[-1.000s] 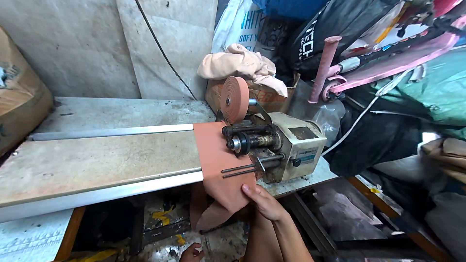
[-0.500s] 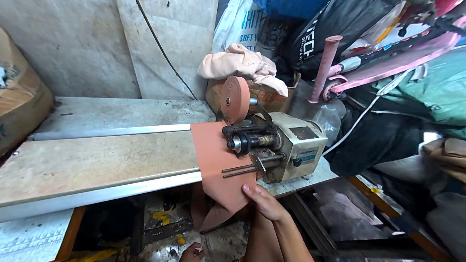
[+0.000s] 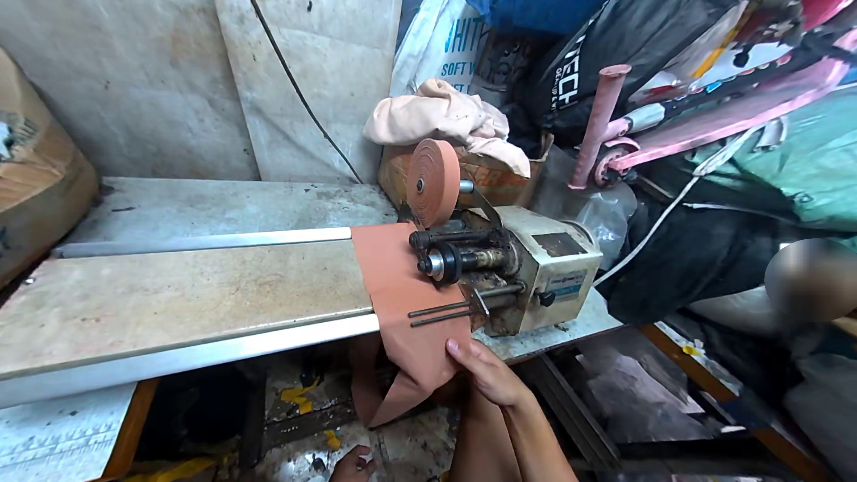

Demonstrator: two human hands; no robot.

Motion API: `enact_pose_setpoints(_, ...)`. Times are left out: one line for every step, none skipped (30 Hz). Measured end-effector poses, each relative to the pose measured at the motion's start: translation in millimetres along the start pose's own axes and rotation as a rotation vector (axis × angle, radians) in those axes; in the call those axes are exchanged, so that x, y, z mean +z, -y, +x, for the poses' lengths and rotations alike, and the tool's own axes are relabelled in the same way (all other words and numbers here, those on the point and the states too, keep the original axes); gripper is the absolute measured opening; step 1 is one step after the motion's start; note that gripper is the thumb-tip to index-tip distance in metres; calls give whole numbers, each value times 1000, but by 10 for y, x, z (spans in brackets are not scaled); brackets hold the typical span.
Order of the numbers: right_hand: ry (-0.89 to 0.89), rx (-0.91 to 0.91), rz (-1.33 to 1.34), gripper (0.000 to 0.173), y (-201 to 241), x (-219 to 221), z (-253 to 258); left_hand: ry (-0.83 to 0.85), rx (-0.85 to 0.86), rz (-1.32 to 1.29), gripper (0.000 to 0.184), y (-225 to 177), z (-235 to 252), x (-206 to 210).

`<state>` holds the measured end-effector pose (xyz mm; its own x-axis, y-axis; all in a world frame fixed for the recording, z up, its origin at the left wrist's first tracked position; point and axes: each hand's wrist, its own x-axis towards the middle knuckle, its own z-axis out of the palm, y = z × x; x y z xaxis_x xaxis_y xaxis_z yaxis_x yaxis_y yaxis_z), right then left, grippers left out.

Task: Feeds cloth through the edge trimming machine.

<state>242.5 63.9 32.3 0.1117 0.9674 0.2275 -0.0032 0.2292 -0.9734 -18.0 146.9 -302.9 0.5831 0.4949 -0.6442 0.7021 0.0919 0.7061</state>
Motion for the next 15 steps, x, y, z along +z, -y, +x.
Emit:
enact_pose_setpoints(0, -1, 0, 33, -1, -2, 0, 1, 1, 4, 58, -4, -1, -4)
enact_pose_setpoints(-2, -1, -2, 33, 0, -1, 1, 8, 2, 11, 58, -7, -3, -10)
enact_pose_setpoints(-4, 0, -4, 33, 3, 3, 2, 11, 4, 17, 59, -10, -6, -13)
enact_pose_setpoints(-2, 2, -2, 33, 6, 5, 3, 11, 5, 19, 58, -12, -6, -13)
enact_pose_setpoints(-2, 4, 2, 33, 10, 7, 2, 9, 5, 23, 58, -13, -7, -11)
enact_pose_setpoints(-3, 3, 5, 33, 9, 8, 2, 7, 4, 25, 59, -13, -6, -8)
enact_pose_setpoints(-3, 3, 6, 33, 8, 7, 2, 8, 1, 21, 59, -10, -1, -7)
enact_pose_setpoints(-1, 6, 7, 33, 8, 7, 1, 11, -4, 17, 59, -6, 2, -6)
enact_pose_setpoints(1, 9, 8, 33, 7, 5, -2, 13, -4, 13, 60, -7, 3, -8)
enact_pose_setpoints(2, 8, 10, 33, 4, 3, -2, 14, -4, 12, 60, -12, -2, -11)
enact_pose_setpoints(2, 7, 12, 34, 1, -1, -3, 14, -3, 14, 60, -21, -9, -15)
enact_pose_setpoints(2, 5, 13, 34, 2, -1, -2, 12, 0, 18, 60, -19, -7, -14)
enact_pose_setpoints(1, 5, 10, 34, 1, 0, 0, 9, 6, 23, 59, -8, 4, -12)
enact_pose_setpoints(2, 4, 8, 34, -1, 0, 0, 9, 7, 26, 59, 1, 9, -10)
enact_pose_setpoints(6, 1, 10, 34, -2, 0, 0, 8, 8, 28, 59, 8, 12, -7)
